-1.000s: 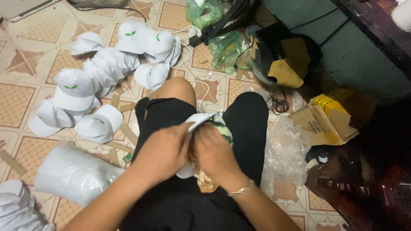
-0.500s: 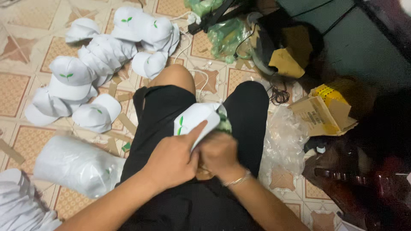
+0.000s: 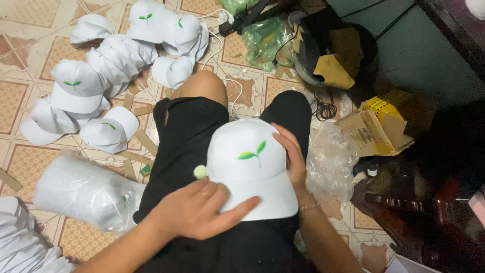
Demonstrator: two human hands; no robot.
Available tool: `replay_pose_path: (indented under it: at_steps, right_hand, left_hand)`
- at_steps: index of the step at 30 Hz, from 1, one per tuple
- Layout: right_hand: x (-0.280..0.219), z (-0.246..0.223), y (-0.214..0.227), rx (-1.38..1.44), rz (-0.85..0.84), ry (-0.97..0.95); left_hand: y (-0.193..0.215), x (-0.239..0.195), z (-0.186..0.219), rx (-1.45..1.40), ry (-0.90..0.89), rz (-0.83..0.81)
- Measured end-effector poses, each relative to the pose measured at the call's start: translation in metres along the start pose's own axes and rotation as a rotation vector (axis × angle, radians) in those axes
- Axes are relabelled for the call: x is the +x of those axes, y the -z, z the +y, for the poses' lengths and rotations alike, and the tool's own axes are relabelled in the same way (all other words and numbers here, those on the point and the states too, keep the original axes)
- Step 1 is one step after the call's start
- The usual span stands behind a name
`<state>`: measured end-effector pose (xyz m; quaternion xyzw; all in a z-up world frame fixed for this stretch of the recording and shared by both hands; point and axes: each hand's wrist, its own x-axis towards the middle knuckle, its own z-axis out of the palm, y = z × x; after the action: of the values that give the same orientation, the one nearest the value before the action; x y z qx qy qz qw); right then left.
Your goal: The person sits on the floor and finishes white baseball caps by wiping the inside with a cloth, using a heat gun on the front logo, inserting a cardboard piece, and spraying the front with an aerosol can. The person repeats this sequence on multiple caps.
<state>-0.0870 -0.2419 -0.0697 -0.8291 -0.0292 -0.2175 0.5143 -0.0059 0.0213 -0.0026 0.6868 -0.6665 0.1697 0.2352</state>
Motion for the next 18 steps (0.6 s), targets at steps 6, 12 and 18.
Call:
replay_pose_path:
  at_steps: [6, 12, 18]
  right_hand:
    - [-0.054, 0.019, -0.032, 0.163, 0.211, -0.029]
    - [-0.029, 0.001, -0.039, -0.086, 0.242, 0.000]
    - [-0.014, 0.006, -0.040, -0.076, 0.395, -0.002]
  left_hand:
    - [-0.047, -0.011, -0.023, -0.345, 0.459, 0.244]
    - [-0.072, -0.013, -0.022, -0.398, 0.705, 0.176]
    - [-0.075, 0.002, -0.030, -0.398, 0.770, 0.240]
